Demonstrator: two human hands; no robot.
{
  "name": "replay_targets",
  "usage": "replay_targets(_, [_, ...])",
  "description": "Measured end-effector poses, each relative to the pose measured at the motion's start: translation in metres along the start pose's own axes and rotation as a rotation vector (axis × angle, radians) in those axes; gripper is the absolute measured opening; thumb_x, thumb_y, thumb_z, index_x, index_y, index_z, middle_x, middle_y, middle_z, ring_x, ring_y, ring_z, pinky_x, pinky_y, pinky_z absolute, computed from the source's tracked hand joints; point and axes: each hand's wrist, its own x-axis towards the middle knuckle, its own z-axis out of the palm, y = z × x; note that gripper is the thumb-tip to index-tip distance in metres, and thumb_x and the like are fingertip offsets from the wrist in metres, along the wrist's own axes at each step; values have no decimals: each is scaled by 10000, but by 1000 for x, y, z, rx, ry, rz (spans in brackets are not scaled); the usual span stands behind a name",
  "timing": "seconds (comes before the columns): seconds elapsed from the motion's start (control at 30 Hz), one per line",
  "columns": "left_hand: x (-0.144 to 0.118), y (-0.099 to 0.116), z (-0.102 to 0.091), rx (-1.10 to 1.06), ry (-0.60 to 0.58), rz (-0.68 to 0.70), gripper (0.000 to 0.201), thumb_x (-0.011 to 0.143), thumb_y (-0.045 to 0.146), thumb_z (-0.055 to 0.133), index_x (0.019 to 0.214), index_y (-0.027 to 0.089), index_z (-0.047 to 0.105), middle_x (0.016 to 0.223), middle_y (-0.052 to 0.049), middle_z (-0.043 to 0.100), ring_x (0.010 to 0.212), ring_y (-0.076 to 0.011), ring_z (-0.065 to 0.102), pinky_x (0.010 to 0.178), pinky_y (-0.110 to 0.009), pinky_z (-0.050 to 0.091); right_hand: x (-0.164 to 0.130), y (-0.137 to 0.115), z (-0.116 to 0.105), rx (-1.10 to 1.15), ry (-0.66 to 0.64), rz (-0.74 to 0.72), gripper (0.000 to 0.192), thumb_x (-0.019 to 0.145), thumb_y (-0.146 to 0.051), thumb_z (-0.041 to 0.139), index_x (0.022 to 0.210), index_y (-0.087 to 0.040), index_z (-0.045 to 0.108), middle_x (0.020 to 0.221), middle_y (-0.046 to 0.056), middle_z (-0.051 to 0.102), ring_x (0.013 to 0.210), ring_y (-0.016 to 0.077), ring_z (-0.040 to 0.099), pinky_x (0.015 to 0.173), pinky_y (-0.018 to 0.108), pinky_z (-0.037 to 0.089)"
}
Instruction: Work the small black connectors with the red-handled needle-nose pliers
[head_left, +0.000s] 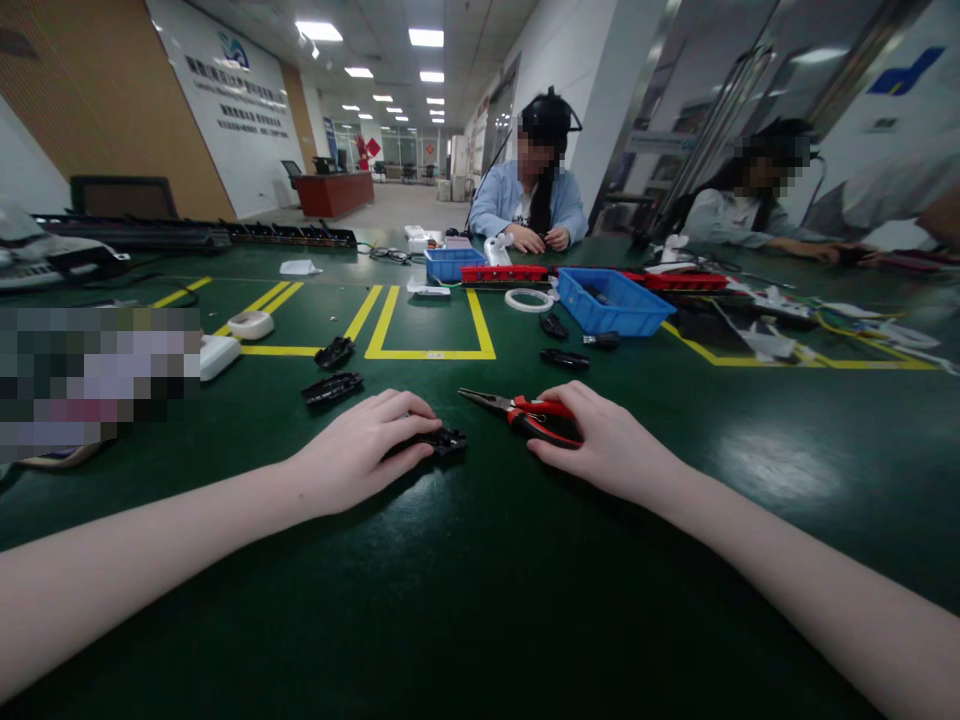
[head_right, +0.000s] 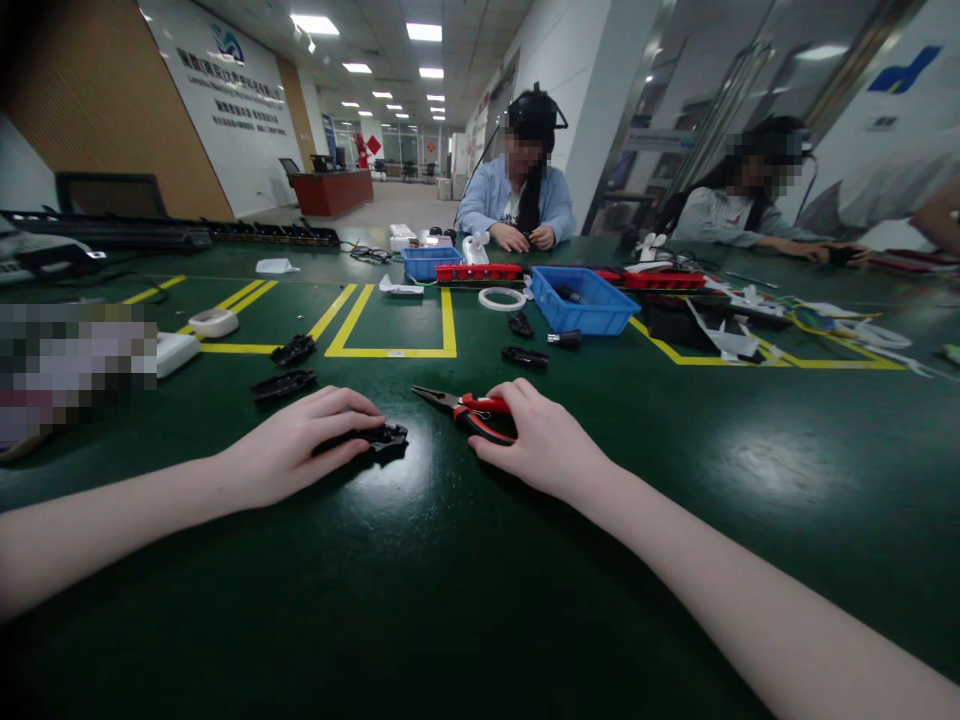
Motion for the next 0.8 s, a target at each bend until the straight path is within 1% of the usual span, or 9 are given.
replay_targets(0.07, [0,0,1,8,3,4,287,1019,233,471,1257,165,617,1253,-105,609,1140,-244,570,986,-444,522,-3,0,-2,-56,5,-41,433,838,-476,620,1160,-191,567,1156,107,632,1020,274,639,852,415,543])
replay_targets(0.17, [0,-1,0,9,-6,16,329,1024,226,454,1327,188,577,1271,-99,601,1139,-244,556,962,-435,531,-7,-2,-3,-201,23,-114,404,870,-411,566,1193,-168,569,1144,133,645,1021,299,633,842,445,544])
replay_targets(0.3, [1,-2,-2,19,-30,36,325,1031,228,434,1311,215,597,1266,-93,595,1127,-246,549,948,-440,528,-6,-3,1,-302,59,-208,401,867,-383,555,1193,-152,585,1098,153,660,949,311,642,774,455,557])
replay_targets(0.4, [1,-2,-2,18,-36,33,318,1033,240,439,1305,223,601,1268,-91,591,1127,-247,545,943,-437,527,-5,-1,3,-240,104,-230,345,873,-417,569,1122,-182,608,1051,129,672,913,289,649,743,433,565])
replay_targets(0.5, [1,-2,-2,16,-33,32,315,1032,237,441,1306,229,597,1268,-87,591,1127,-244,545,937,-427,526,-5,0,4,-134,141,-242,336,870,-462,605,1097,-215,609,1057,98,676,928,269,657,742,412,571])
replay_targets(0.6, [2,-3,-1,6,-23,24,304,1026,220,451,1286,215,607,1247,-84,600,1104,-237,554,927,-412,524,-5,1,4,-84,187,-304,357,848,-449,656,1121,-225,602,1096,93,669,979,268,652,791,419,570])
replay_targets(0.7, [2,-4,0,-13,-17,15,293,1024,211,454,1268,208,616,1221,-81,608,1074,-229,562,913,-401,523,-6,2,5,-78,255,-377,375,842,-416,679,1151,-221,597,1117,101,664,1018,271,640,844,427,562])
replay_targets(0.8, [2,-5,0,-29,-20,17,298,1027,205,446,1275,214,611,1232,-78,603,1080,-226,559,913,-397,520,-6,2,5,-71,311,-394,379,843,-401,683,1166,-221,602,1119,102,667,1029,272,639,860,426,556])
